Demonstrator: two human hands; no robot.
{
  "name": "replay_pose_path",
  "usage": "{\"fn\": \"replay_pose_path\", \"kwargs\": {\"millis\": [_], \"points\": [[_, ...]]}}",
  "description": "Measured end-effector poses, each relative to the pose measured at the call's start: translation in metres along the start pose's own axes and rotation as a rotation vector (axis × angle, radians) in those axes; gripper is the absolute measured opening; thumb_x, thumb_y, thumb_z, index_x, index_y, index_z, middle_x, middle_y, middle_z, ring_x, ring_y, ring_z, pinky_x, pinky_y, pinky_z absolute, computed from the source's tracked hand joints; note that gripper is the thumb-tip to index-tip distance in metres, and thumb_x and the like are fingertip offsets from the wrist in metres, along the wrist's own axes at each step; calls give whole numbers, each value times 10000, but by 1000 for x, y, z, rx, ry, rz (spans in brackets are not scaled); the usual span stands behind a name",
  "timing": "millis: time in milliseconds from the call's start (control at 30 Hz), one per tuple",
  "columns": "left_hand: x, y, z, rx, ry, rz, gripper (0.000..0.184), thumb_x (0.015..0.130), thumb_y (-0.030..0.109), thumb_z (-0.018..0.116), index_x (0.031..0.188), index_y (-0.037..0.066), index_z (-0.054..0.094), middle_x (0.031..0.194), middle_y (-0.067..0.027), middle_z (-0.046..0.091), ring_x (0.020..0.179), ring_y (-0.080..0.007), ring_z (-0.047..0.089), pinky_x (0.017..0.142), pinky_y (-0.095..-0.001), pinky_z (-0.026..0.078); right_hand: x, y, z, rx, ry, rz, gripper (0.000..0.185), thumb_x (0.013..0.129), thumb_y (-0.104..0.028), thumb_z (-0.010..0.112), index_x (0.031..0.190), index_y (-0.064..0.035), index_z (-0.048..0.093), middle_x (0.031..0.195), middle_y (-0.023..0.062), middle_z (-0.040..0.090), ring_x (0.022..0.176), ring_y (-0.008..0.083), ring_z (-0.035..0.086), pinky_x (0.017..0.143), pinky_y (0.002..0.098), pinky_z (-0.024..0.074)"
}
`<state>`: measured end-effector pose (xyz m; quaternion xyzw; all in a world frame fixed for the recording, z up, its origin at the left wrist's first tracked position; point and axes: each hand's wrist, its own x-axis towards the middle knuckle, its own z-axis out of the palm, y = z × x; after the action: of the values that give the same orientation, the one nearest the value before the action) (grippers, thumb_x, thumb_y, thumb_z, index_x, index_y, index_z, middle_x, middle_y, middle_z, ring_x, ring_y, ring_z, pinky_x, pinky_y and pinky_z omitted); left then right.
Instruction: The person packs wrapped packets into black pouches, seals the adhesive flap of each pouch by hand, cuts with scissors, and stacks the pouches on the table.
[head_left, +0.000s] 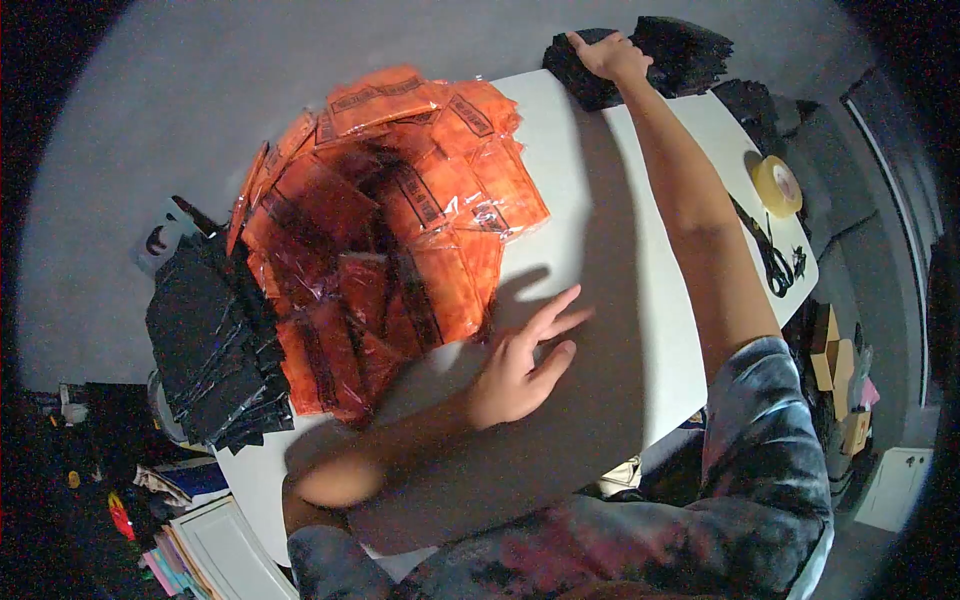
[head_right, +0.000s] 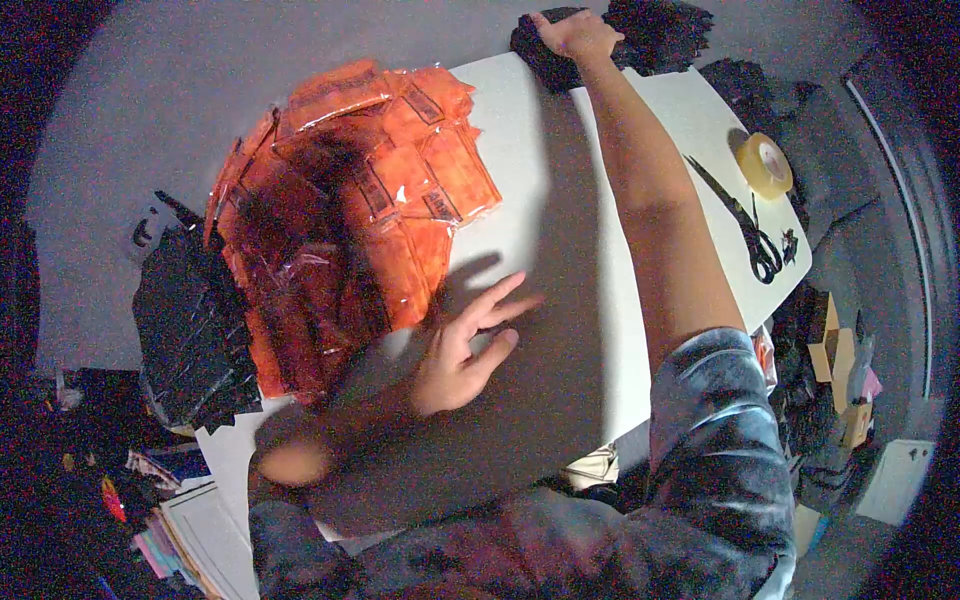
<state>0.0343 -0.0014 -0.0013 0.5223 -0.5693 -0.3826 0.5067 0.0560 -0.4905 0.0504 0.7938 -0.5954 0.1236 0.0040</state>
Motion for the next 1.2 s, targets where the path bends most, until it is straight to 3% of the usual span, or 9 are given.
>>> {"fn": "replay_pose_path", "kwargs": {"millis": [433, 567, 667, 733, 800, 867, 1000, 1067, 1200], "points": [[-4, -4, -1, 3, 5, -16, 665, 992, 59, 605, 1597, 83, 331, 1323, -209, 689, 1192, -304, 694, 1007, -380, 513, 4, 1, 9, 14, 108, 17, 1184, 832, -903, 412, 1537, 48, 422, 1557, 264, 468, 1452, 425, 453, 1217, 610, 265], [-7, -18, 12, -100, 49, 67, 699, 981, 58, 605, 1610, 96, 301, 1328, -245, 672, 1170, -347, 692, 983, -398, 526, 10, 3, 1, -41, -55, -20, 1164, 837, -938, 343, 1551, -24, 442, 1583, 190, 470, 1487, 415, 405, 1197, 644, 260], [-5, -23, 7, 93, 58, 232, 720, 965, 61, 607, 1608, 88, 285, 1305, -271, 668, 1120, -406, 689, 954, -458, 535, 0, -5, -23, -90, -239, -222, 811, 998, -753, 292, 1574, -199, 436, 1588, 163, 469, 1507, 408, 358, 1240, 493, 263], [-14, -26, -3, 225, 7, 268, 700, 963, 68, 605, 1594, 85, 302, 1295, -270, 669, 1116, -404, 690, 954, -465, 534, 152, 50, 75, 70, -297, -467, 637, 1090, -591, 245, 1588, -236, 423, 1553, 239, 484, 1476, 430, 396, 1221, 437, 320], [-18, -26, -9, 317, -43, 288, 681, 962, 75, 604, 1581, 82, 319, 1285, -269, 671, 1112, -401, 690, 954, -471, 534, 29, -4, -6, -287, 54, -43, 678, 1059, -635, 289, 1539, -200, 489, 1517, 239, 522, 1462, 398, 430, 1224, 442, 309], [-18, -29, -11, 396, -87, 296, 662, 960, 83, 602, 1567, 79, 336, 1276, -268, 673, 1108, -399, 691, 953, -478, 533, -8, -30, -39, -257, 219, 35, 728, 1029, -680, 333, 1491, -164, 556, 1481, 239, 559, 1448, 365, 465, 1226, 446, 298], [-9, -23, -10, 544, -179, 314, 626, 957, 97, 598, 1539, 74, 369, 1256, -266, 677, 1101, -393, 693, 953, -491, 531, -47, -63, -84, 253, 255, -339, 652, 1007, -631, 473, 1346, -119, 692, 1270, 248, 697, 1308, 386, 601, 1135, 449, 415], [-6, -19, -9, 606, -209, 314, 609, 956, 104, 597, 1526, 71, 386, 1247, -265, 679, 1097, -391, 694, 953, -497, 530, -85, -102, -81, 434, 603, -694, 472, 987, -485, 631, 1185, -82, 776, 1168, 186, 751, 1119, 341, 712, 974, 448, 529], [-1, -19, 0, 708, -291, 309, 575, 953, 119, 593, 1498, 65, 420, 1227, -262, 682, 1089, -385, 695, 953, -510, 528, -278, -217, -106, 842, 1, -1068, 277, 948, -268, 683, 1071, -39, 777, 1103, 149, 763, 1046, 294, 716, 947, 404, 540]]}}
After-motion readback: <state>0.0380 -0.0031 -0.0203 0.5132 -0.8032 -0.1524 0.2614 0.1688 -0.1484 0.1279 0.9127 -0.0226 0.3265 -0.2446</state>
